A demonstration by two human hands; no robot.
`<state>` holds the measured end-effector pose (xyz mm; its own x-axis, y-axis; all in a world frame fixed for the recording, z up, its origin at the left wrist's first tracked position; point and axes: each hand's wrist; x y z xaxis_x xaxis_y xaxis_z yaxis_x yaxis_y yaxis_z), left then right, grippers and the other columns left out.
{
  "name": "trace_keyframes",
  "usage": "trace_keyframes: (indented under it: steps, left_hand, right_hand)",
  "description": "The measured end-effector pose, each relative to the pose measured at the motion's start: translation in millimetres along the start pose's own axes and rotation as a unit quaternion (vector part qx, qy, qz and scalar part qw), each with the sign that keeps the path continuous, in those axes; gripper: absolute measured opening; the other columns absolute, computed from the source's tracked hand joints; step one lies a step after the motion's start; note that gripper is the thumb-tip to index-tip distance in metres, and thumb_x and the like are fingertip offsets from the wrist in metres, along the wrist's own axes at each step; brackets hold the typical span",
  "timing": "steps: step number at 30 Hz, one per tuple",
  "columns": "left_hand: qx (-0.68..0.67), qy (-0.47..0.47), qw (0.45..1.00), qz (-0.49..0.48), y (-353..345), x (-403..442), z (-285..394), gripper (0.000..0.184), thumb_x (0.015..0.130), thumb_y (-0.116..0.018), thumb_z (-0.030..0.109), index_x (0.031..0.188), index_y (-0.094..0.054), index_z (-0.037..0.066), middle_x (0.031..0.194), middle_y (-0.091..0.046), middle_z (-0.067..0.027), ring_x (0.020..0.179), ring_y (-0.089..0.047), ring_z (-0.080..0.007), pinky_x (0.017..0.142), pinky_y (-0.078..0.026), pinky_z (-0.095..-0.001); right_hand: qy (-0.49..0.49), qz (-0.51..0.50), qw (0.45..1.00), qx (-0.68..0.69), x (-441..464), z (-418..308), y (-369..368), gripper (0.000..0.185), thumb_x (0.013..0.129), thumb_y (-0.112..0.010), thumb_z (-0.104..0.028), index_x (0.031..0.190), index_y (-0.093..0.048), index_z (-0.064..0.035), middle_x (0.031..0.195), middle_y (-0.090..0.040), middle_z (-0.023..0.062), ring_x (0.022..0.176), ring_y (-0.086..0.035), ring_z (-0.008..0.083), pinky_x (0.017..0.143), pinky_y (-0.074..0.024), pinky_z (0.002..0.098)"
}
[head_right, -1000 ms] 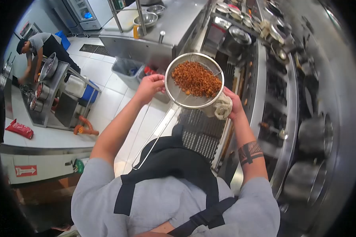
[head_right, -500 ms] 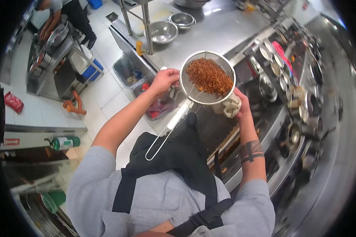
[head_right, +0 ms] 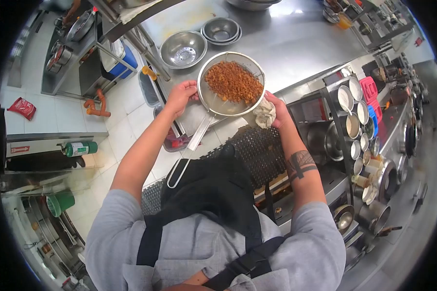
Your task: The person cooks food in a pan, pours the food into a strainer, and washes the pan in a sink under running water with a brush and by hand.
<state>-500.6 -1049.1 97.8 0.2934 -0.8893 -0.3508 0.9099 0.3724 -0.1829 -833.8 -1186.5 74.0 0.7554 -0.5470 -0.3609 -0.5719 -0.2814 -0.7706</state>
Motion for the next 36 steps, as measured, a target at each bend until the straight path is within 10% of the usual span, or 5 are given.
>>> trace_keyframes:
  steps: [12,20,27,31,36]
  left_hand:
    - [0.104,0.04,0.986,-0.124,40.2,48.1,86.4,0.046,0.107,-0.045,0.018,0.149,-0.04,0.001,0.137,-0.058,-0.0089,0.12,-0.056,-0.0146,0.102,-0.045,-0.0284]
    - [0.093,0.037,0.993,-0.059,144.0,-75.9,96.1,0.05,0.108,-0.043,0.032,0.146,-0.042,0.0,0.135,-0.059,-0.0139,0.124,-0.057,-0.0214,0.107,-0.043,-0.0346]
    - [-0.184,0.021,0.949,0.255,224.8,-273.1,-56.2,0.042,0.104,-0.052,0.031,0.133,-0.054,0.0,0.115,-0.067,-0.013,0.102,-0.065,-0.0206,0.092,-0.051,-0.0329]
    - [0.025,0.163,0.923,0.347,237.7,-401.6,-171.3,0.025,0.103,-0.053,0.022,0.11,-0.065,0.001,0.088,-0.069,-0.0056,0.075,-0.064,-0.0125,0.067,-0.052,-0.0275]
    - [0.175,0.284,0.896,0.293,271.3,-542.1,-276.8,0.03,0.097,-0.057,0.025,0.081,-0.069,0.002,0.074,-0.067,-0.0082,0.065,-0.062,-0.014,0.061,-0.05,-0.0307]
  right_hand:
    - [0.04,0.009,0.997,0.062,43.7,12.2,-11.9,0.039,0.101,-0.05,-0.019,0.137,-0.047,-0.004,0.127,-0.061,0.012,0.113,-0.063,0.026,0.098,-0.0525,0.0419]
    - [0.017,0.033,0.988,0.15,-0.4,51.5,-1.8,0.044,0.101,-0.044,-0.029,0.128,-0.055,0.0037,0.118,-0.065,0.0179,0.101,-0.066,0.0302,0.087,-0.0573,0.0437]
    - [-0.288,0.057,0.956,0.02,-62.1,160.2,-52.5,0.036,0.091,-0.053,-0.021,0.122,-0.059,-0.0032,0.111,-0.066,0.0173,0.091,-0.068,0.032,0.08,-0.0586,0.0441]
    - [-0.336,0.01,0.941,-0.048,-48.2,239.6,-112.8,0.03,0.09,-0.055,-0.019,0.116,-0.06,-0.0036,0.105,-0.067,0.0157,0.091,-0.068,0.0303,0.082,-0.0582,0.0436]
    - [-0.029,0.12,0.988,-0.093,15.2,238.9,-147.8,0.032,0.095,-0.055,-0.03,0.114,-0.062,-0.0054,0.109,-0.066,0.0129,0.098,-0.066,0.0261,0.088,-0.0543,0.0408]
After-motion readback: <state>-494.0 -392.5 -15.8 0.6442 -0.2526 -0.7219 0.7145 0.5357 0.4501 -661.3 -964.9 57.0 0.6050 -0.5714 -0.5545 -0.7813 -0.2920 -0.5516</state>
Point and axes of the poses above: each hand's wrist, its own x-axis towards the middle knuckle, its own y-axis out of the back of the hand, z = x × y
